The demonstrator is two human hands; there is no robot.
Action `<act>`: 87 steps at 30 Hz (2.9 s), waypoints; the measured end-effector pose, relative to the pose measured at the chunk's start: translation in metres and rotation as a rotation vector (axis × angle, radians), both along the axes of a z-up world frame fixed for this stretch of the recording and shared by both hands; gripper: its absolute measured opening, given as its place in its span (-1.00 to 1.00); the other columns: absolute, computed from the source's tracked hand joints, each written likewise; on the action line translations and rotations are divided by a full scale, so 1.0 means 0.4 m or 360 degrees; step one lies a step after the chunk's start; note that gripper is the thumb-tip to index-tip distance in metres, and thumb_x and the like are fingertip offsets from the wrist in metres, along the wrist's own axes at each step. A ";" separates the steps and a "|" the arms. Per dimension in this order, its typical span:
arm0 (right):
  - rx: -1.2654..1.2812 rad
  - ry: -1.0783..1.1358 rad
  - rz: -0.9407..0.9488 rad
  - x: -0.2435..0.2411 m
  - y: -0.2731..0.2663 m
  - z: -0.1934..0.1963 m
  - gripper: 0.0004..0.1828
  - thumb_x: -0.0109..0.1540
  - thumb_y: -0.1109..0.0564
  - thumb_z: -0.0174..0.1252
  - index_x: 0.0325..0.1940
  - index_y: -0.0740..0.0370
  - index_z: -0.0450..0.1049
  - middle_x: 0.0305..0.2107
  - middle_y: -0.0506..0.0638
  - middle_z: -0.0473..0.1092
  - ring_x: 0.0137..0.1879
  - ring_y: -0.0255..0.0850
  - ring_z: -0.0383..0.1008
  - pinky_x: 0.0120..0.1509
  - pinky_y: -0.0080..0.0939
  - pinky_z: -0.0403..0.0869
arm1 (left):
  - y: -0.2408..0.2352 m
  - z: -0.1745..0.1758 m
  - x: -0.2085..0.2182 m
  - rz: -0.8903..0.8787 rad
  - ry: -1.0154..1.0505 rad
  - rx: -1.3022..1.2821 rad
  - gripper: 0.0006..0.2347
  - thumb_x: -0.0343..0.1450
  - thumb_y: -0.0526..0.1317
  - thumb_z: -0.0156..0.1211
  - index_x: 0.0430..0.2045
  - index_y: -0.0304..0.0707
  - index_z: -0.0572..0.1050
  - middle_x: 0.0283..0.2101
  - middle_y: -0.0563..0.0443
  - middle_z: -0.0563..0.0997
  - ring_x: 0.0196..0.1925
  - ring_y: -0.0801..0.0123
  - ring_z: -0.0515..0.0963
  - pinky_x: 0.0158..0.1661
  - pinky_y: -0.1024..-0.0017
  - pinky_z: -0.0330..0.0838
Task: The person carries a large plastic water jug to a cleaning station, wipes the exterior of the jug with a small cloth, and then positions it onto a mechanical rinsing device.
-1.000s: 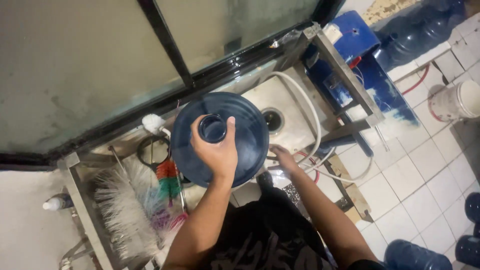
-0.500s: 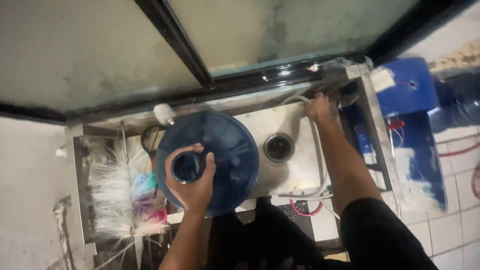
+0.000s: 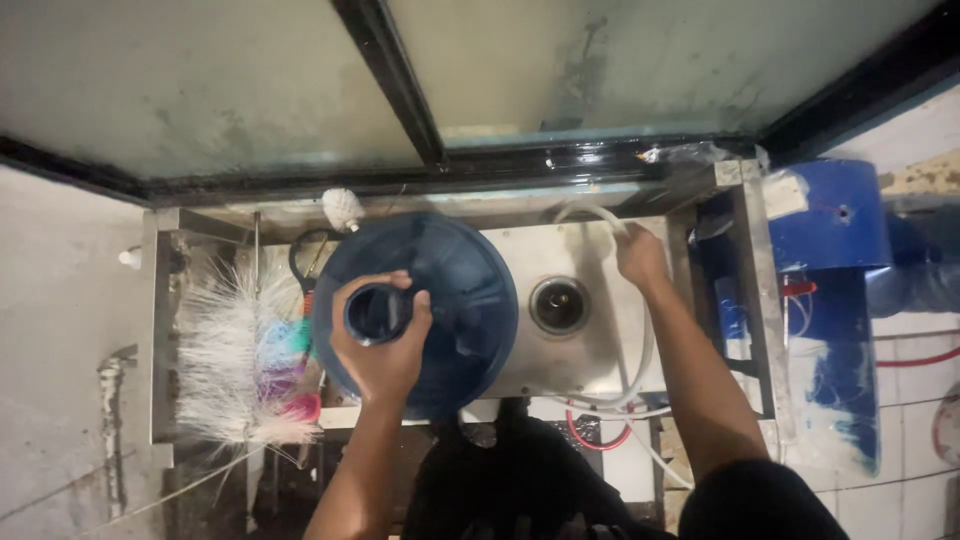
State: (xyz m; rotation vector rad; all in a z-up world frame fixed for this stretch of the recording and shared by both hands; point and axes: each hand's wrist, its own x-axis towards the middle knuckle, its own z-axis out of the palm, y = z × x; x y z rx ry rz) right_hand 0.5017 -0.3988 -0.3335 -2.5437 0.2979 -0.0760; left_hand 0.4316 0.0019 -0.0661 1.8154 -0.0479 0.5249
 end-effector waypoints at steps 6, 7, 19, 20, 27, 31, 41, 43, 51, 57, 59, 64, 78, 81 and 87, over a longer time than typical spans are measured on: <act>0.0481 -0.0194 -0.0342 -0.276 0.070 0.206 -0.61 0.41 -0.04 0.07 0.18 0.27 0.49 -0.52 0.06 0.43 -0.41 -0.23 0.43 -0.27 -0.18 0.41 | -0.019 0.017 0.011 0.0022 0.0068 -0.0068 -0.68 0.30 -0.40 0.47 -0.12 -0.35 0.48 -0.15 -0.07 0.69 -0.07 0.30 0.69 0.01 0.40 0.58; 0.0610 -0.0143 -0.0446 -0.320 0.092 0.238 -0.59 0.40 -0.05 0.06 0.20 0.25 0.49 -0.54 0.02 0.39 -0.45 -0.27 0.39 -0.34 -0.21 0.38 | -0.024 0.023 0.011 0.0023 0.0111 -0.0080 -0.65 0.29 -0.37 0.49 -0.10 -0.35 0.47 -0.15 -0.05 0.69 -0.08 0.30 0.69 0.02 0.38 0.57; 0.1204 -0.0432 -0.0825 -0.782 0.337 0.460 -0.54 0.41 0.05 0.02 0.36 0.28 0.41 -0.54 -0.23 0.23 -0.50 -0.47 0.15 -0.46 -0.44 0.16 | -0.061 -0.176 -0.215 -0.1389 0.0237 -0.0327 -0.65 0.45 -0.09 0.29 0.01 -0.36 0.47 -0.25 -0.05 0.67 -0.19 0.35 0.63 -0.14 0.33 0.53; 0.1273 -0.0490 -0.0849 -0.817 0.349 0.455 -0.53 0.40 0.06 0.02 0.37 0.29 0.39 -0.54 -0.23 0.22 -0.50 -0.47 0.14 -0.46 -0.43 0.15 | -0.096 -0.217 -0.226 -0.1554 0.0570 -0.0470 -0.62 0.50 -0.05 0.21 0.02 -0.42 0.45 -0.18 -0.10 0.64 -0.14 0.29 0.63 -0.14 0.37 0.53; 0.1371 -0.0624 -0.0902 -1.042 0.504 0.414 -0.49 0.38 0.11 0.04 0.38 0.40 0.35 -0.50 -0.18 0.25 -0.41 -0.43 0.19 -0.35 -0.40 0.21 | -0.282 -0.250 -0.289 -0.1735 0.1708 -0.1415 -0.54 0.55 -0.01 0.06 0.23 -0.31 0.18 0.12 -0.17 0.49 0.05 0.27 0.64 -0.05 0.19 0.63; 0.1405 -0.0525 -0.1006 -1.090 0.539 0.399 -0.54 0.36 0.14 0.04 0.32 0.42 0.38 -0.45 -0.13 0.29 -0.39 -0.38 0.22 -0.34 -0.36 0.25 | -0.297 -0.177 -0.326 -0.1828 0.1623 -0.1541 -0.62 0.55 -0.05 -0.01 0.11 -0.37 0.20 0.04 -0.30 0.56 -0.11 0.04 0.70 -0.20 0.21 0.66; 0.0734 -0.0196 -0.0564 -0.797 0.495 0.659 -0.41 0.27 0.05 0.17 0.35 0.29 0.26 -0.10 0.12 0.47 -0.02 -0.10 0.54 0.01 -0.10 0.52 | -0.281 -0.206 -0.519 -0.1703 0.1261 -0.1364 -0.78 0.59 -0.28 -0.17 0.10 -0.38 0.22 0.01 -0.20 0.54 -0.06 0.21 0.65 -0.16 0.31 0.66; 0.0534 -0.0202 -0.0181 -0.697 0.476 0.691 -0.38 0.28 0.06 0.20 0.38 0.27 0.24 -0.11 0.14 0.50 0.00 -0.14 0.55 0.07 -0.16 0.50 | -0.303 -0.230 -0.519 -0.1633 0.1171 -0.1262 -0.72 0.55 -0.36 -0.19 0.17 -0.35 0.22 0.02 -0.08 0.51 -0.03 0.28 0.63 -0.14 0.33 0.66; 0.0851 -0.0094 0.0094 -0.566 0.455 0.652 -0.47 0.33 0.13 0.04 0.42 0.08 0.33 -0.36 -0.13 0.44 -0.29 -0.35 0.35 -0.17 -0.30 0.44 | -0.265 -0.266 -0.446 -0.1511 0.0607 0.0134 -0.75 0.59 -0.21 0.11 0.11 -0.35 0.42 -0.10 -0.32 0.64 -0.06 -0.11 0.64 -0.06 0.08 0.51; 0.0794 0.0092 -0.0047 -0.592 0.437 0.582 -0.48 0.37 0.17 0.08 0.45 0.00 0.45 -0.37 0.09 0.36 -0.30 -0.23 0.28 -0.18 -0.20 0.35 | -0.071 -0.171 -0.318 -0.0255 -0.0263 0.0636 -0.51 0.35 -0.08 0.38 0.10 -0.35 0.40 0.17 -0.30 0.47 0.30 -0.13 0.40 0.32 0.00 0.25; 0.0869 -0.0290 0.0255 -0.611 0.455 0.571 -0.54 0.39 0.20 0.05 0.41 0.13 0.42 0.03 0.12 0.42 0.11 -0.21 0.35 0.19 -0.20 0.31 | -0.028 -0.125 -0.234 0.0046 -0.0339 0.0737 -0.30 0.33 0.00 0.41 0.28 -0.44 0.25 0.33 -0.35 0.34 0.47 -0.14 0.21 0.43 -0.06 0.02; 0.1028 -0.0278 0.0145 -0.581 0.449 0.573 -0.56 0.39 0.15 0.00 0.37 0.16 0.39 0.24 0.10 0.45 0.33 -0.21 0.41 0.41 -0.23 0.31 | 0.000 -0.098 -0.119 0.0174 -0.0060 0.1031 -0.05 0.27 0.18 0.38 0.39 -0.53 0.01 0.45 -0.39 0.15 0.53 -0.09 0.06 0.43 -0.06 -0.15; 0.1040 0.0018 0.0002 -0.608 0.508 0.503 -0.48 0.40 0.14 0.02 0.48 0.09 0.38 -0.13 -0.05 0.50 -0.31 -0.30 0.22 -0.24 -0.33 0.30 | 0.004 -0.147 -0.117 0.0208 -0.0056 0.1147 -0.05 0.38 0.17 0.34 0.47 -0.48 -0.10 0.54 -0.37 0.04 0.61 -0.06 -0.01 0.52 0.07 -0.16; 0.1063 -0.0203 -0.0090 -0.570 0.498 0.517 -0.49 0.44 0.15 -0.01 0.50 0.15 0.37 -0.18 0.10 0.52 -0.14 -0.30 0.31 -0.02 -0.31 0.36 | 0.001 -0.138 -0.102 0.0156 0.0015 0.1148 -0.03 0.33 0.17 0.34 0.45 -0.51 -0.10 0.53 -0.40 0.03 0.60 -0.08 -0.03 0.50 0.03 -0.19; 0.1023 -0.0445 0.0211 -0.591 0.574 0.570 -0.53 0.42 0.14 -0.01 0.44 0.21 0.32 0.09 0.08 0.52 0.14 -0.35 0.41 0.24 -0.33 0.37 | -0.030 -0.077 0.058 0.0124 0.0071 0.0694 -0.13 0.24 0.15 0.50 0.26 -0.57 0.21 0.28 -0.44 0.37 0.40 -0.11 0.31 0.42 -0.03 0.02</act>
